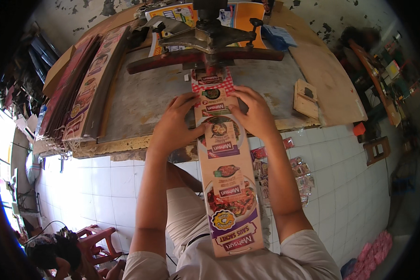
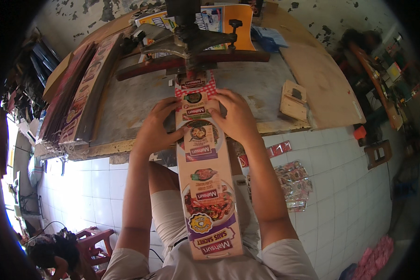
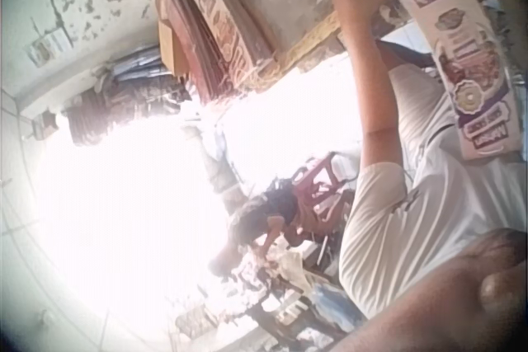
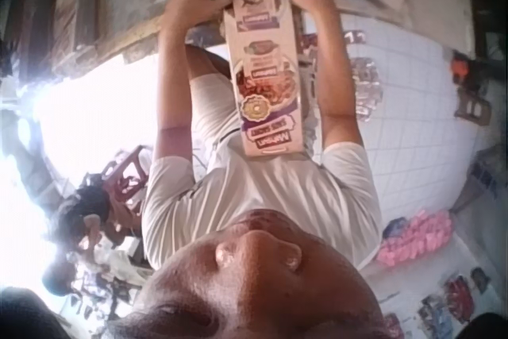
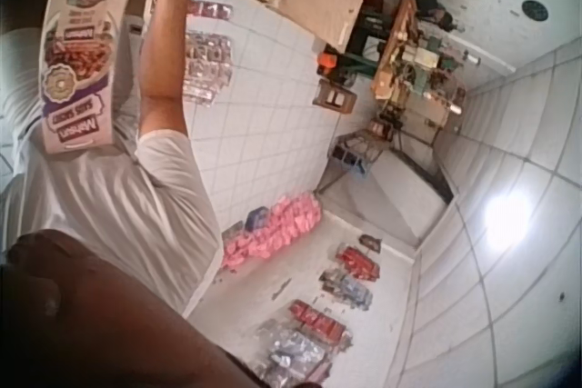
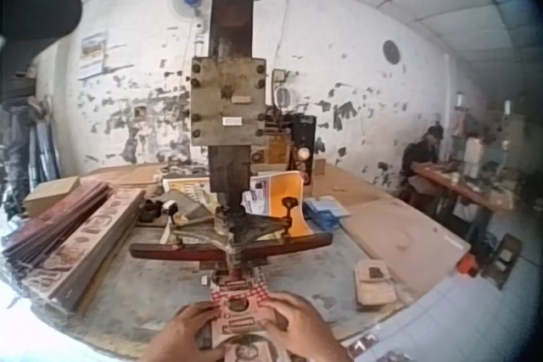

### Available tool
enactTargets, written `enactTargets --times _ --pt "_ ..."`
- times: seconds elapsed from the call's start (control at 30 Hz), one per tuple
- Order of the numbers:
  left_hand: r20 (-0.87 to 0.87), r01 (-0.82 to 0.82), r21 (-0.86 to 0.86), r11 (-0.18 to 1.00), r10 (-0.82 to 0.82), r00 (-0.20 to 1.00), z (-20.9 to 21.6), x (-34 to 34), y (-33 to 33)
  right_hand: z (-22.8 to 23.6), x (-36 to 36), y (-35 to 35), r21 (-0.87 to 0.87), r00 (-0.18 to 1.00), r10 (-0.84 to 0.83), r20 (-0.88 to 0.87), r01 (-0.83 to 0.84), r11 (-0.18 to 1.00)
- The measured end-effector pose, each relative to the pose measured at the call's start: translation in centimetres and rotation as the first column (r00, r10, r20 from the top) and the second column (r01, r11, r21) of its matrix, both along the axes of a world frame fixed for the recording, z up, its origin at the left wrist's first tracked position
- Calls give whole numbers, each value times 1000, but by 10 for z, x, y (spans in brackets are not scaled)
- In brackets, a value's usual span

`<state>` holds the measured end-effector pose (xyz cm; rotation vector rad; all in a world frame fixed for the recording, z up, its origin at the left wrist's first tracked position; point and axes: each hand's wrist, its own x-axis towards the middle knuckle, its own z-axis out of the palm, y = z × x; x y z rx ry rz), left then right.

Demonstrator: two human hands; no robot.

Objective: The person folds food product labels by hand and applies a stamp to the back of each one using a wooden stamping block.

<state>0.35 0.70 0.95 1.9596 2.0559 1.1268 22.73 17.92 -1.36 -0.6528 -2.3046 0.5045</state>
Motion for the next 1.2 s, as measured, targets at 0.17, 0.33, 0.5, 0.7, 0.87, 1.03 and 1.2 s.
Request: enactTargets --times 0.17,0.33,0.5,0.7,0.87,1.03,1.2 --pt "20 -11 -1 1000 11 1000 -1 0 0 -4 0 -1 75 1000 -14 -15 15 997" --pt "26 -6 -17 1000 7 1000 1 -2 -2 14 22 -5 159 982 -74 -176 103 982" --pt "5 -25 -40 999 25 1000 5 2 -5 22 118 8 244 877 -448 -175 480 843" --pt "-10 -38 -33 999 38 999 9 2 -8 32 183 28 179 899 -428 91 408 895" --pt "-23 -22 42 999 23 999 5 0 -7 39 184 35 137 945 -326 17 321 937" --pt "57 -29 44 999 27 998 0 -3 -5 51 115 -42 102 992 -55 -117 67 992" --pt "116 4 52 999 -10 993 1 -7 -2 30 69 -108 -86 945 285 -161 -301 950"
